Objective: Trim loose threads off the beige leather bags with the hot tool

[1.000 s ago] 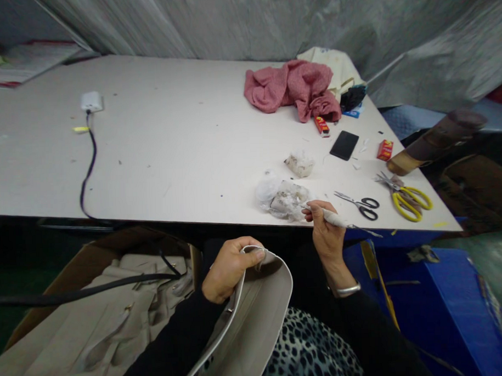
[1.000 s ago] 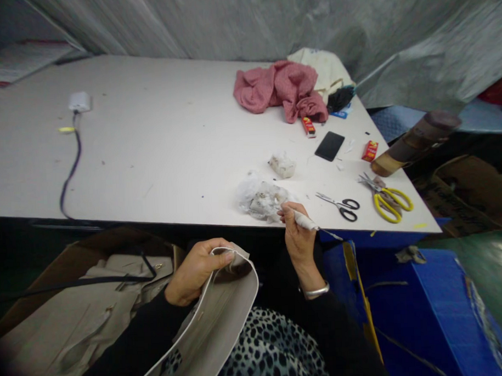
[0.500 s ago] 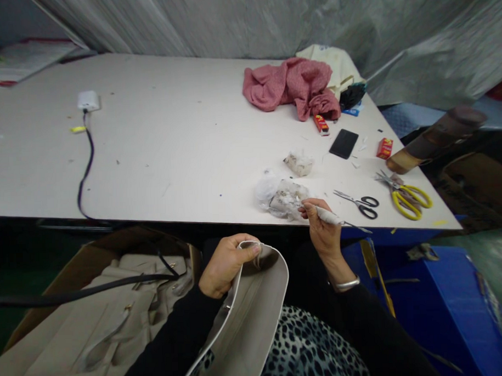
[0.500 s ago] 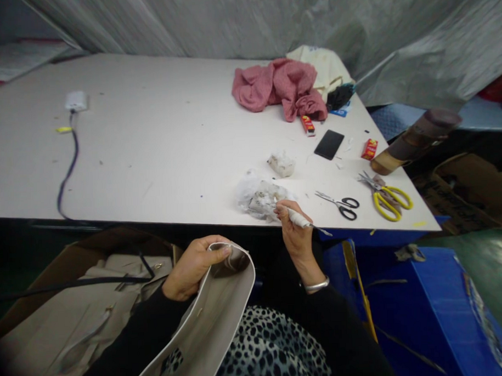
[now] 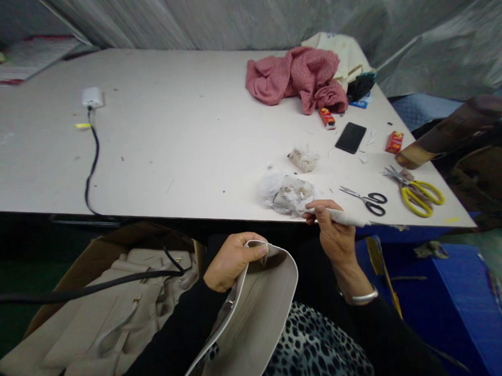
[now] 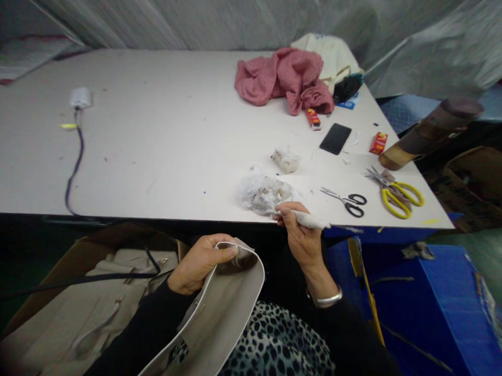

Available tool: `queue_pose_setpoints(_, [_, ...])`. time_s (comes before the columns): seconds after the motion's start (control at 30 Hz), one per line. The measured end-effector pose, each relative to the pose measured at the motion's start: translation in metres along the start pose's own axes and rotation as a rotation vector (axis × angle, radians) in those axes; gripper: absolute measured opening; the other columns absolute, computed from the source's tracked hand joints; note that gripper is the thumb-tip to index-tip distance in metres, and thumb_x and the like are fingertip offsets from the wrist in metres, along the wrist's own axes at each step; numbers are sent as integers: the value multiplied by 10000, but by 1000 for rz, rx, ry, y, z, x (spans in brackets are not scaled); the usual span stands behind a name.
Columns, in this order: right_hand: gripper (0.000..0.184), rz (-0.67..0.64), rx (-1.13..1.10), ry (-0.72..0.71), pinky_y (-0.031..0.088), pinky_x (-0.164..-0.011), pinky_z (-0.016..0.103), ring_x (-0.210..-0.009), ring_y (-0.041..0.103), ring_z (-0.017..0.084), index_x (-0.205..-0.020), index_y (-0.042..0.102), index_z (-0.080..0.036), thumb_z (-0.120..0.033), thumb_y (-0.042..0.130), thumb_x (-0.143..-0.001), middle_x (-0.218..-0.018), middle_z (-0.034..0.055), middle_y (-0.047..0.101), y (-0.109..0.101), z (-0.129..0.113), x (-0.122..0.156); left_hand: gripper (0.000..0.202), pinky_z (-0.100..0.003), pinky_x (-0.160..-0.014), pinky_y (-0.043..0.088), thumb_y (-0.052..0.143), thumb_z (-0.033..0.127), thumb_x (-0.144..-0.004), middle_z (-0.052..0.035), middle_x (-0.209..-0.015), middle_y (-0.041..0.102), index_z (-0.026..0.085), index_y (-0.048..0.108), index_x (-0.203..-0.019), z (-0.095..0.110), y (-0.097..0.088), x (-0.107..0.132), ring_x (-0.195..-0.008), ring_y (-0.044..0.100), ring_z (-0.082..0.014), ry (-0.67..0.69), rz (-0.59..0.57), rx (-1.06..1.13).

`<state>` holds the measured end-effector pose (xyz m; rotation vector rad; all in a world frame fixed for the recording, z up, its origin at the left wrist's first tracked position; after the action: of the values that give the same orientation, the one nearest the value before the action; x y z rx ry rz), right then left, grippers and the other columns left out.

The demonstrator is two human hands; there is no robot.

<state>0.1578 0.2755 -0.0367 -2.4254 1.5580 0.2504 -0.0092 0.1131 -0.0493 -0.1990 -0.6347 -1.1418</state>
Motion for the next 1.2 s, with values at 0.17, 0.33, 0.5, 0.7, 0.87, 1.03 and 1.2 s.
queue_pose_setpoints(0.17, [342,-419,-140,210,502,-556,228,-603,640,128,-850,726,-182,-458,603,-1009,-663,12,670,9,-20,18,338,-305,-735,443,872,390,-674,-80,-831,733,112,746,-821,-1,2,-1,-735,614,-172,15,-81,-37])
queue_pose_setpoints(0.33, [307,-487,-101,194,493,-600,240,-634,631,126,-870,719,-184,-426,596,-1014,-689,3,660,12,-21,21,326,-313,-782,447,866,373,-684,-82,-849,729,115,761,-852,-1,3,0,-774,620,-181,19,-110,-43])
queue_pose_setpoints(0.5, [295,-524,-55,195,497,-631,249,-642,619,127,-884,711,-184,-429,603,-1007,-696,-3,658,15,-21,22,317,-307,-772,438,865,374,-680,-69,-839,715,120,760,-839,-2,3,2,-756,607,-173,37,-109,-32])
queue_pose_setpoints(0.7, [295,-520,-59,223,506,-634,246,-671,644,132,-915,706,-193,-450,597,-1011,-745,2,681,19,-11,28,319,-293,-711,411,843,383,-682,-50,-775,687,116,743,-826,-4,8,1,-695,575,-160,58,-95,-29])
queue_pose_setpoints(0.87, [297,-474,-44,229,510,-614,246,-659,651,138,-922,707,-195,-448,587,-1020,-731,2,680,18,-3,33,302,-286,-688,394,828,376,-675,-44,-731,670,114,730,-788,-5,12,1,-674,553,-153,76,-70,-55])
queue_pose_setpoints(1.03, [240,-626,53,-122,518,-713,288,-774,656,157,-954,724,-202,-391,598,-1030,-869,32,723,11,-29,35,281,-286,-684,405,828,359,-670,-46,-736,677,121,723,-776,-6,11,1,-681,562,-158,73,-91,-26])
queue_pose_setpoints(1.2, [141,-803,342,-566,495,-727,342,-818,632,195,-1069,725,-198,-296,647,-1005,-907,57,749,0,-58,44,295,-280,-690,422,860,342,-648,-45,-744,688,122,708,-773,-10,9,1,-683,581,-156,43,-136,54])
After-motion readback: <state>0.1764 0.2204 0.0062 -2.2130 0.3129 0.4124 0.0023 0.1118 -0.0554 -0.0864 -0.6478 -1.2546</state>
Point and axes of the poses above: each hand's wrist, its own x-axis away from the middle knuckle, its own y-axis out of the palm, z = x × y, the point moved 3 cm from there along -x, towards the middle knuckle
